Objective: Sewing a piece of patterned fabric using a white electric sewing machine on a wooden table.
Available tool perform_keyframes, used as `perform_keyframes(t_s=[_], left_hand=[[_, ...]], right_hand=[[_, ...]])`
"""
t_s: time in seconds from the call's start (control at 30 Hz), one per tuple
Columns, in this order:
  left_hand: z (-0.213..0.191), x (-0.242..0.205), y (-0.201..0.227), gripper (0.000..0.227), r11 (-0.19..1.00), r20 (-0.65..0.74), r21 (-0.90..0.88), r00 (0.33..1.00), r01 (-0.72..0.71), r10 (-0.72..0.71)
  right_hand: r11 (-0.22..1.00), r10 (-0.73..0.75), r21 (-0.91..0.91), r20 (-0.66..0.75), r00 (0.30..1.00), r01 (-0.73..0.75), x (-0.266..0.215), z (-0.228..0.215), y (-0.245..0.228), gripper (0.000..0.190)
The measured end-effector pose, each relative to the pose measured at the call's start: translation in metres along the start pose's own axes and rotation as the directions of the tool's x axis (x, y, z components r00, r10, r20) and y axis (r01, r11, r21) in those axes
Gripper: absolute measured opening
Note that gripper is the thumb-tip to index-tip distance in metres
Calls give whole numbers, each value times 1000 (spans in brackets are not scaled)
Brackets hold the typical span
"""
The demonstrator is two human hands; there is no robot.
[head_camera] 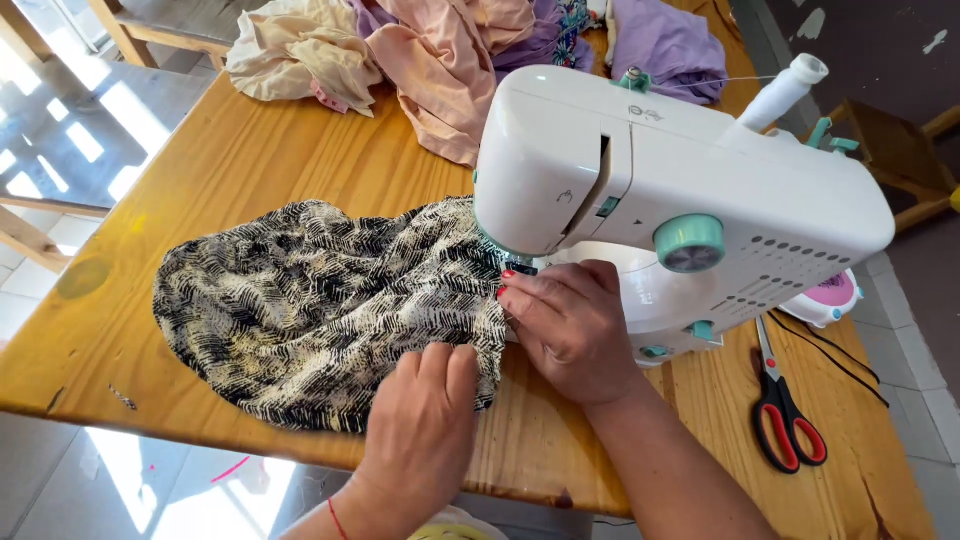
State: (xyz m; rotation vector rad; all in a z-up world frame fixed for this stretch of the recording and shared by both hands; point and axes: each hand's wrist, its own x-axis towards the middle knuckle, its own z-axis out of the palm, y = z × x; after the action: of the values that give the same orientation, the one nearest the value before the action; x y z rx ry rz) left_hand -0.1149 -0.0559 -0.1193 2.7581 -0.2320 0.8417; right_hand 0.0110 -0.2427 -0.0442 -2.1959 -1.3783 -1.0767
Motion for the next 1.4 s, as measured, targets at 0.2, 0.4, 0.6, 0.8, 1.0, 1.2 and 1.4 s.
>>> perform_keyframes(t_s=[0.2,0.4,0.6,0.8,1.0,1.2,1.4], left_hand=[[-70,-12,-27,22,981,-226,-26,957,-195,184],[-96,-13,-26,20,934,-371,61,860,-353,350],[-84,-31,-34,33,945,-382,91,865,-314,325],[-82,-32,-35,31,933,-345,100,867,-347,359],[-77,-32,-30,34,924,-356,115,853,-364,380],[-73,-33,-24,29,914,-372,56,841,-401,392],[-60,-32,-35,14,824,-214,-93,819,-559,532]], right_hand=[[999,14,45,-7,1000,-13,-3,0,0,6],[996,48,71,18,999,-49,-1,-1,1,11],[991,62,113,86,994,-71,-5,-7,7,20],[1000,-14,-12,121,993,15,-15,-3,9,21],[992,-100,-77,25,995,101,-7,-1,5,14],[987,-109,-121,-22,994,106,-9,3,3,14],[979,-177,-103,-30,984,173,-3,-7,-3,11]])
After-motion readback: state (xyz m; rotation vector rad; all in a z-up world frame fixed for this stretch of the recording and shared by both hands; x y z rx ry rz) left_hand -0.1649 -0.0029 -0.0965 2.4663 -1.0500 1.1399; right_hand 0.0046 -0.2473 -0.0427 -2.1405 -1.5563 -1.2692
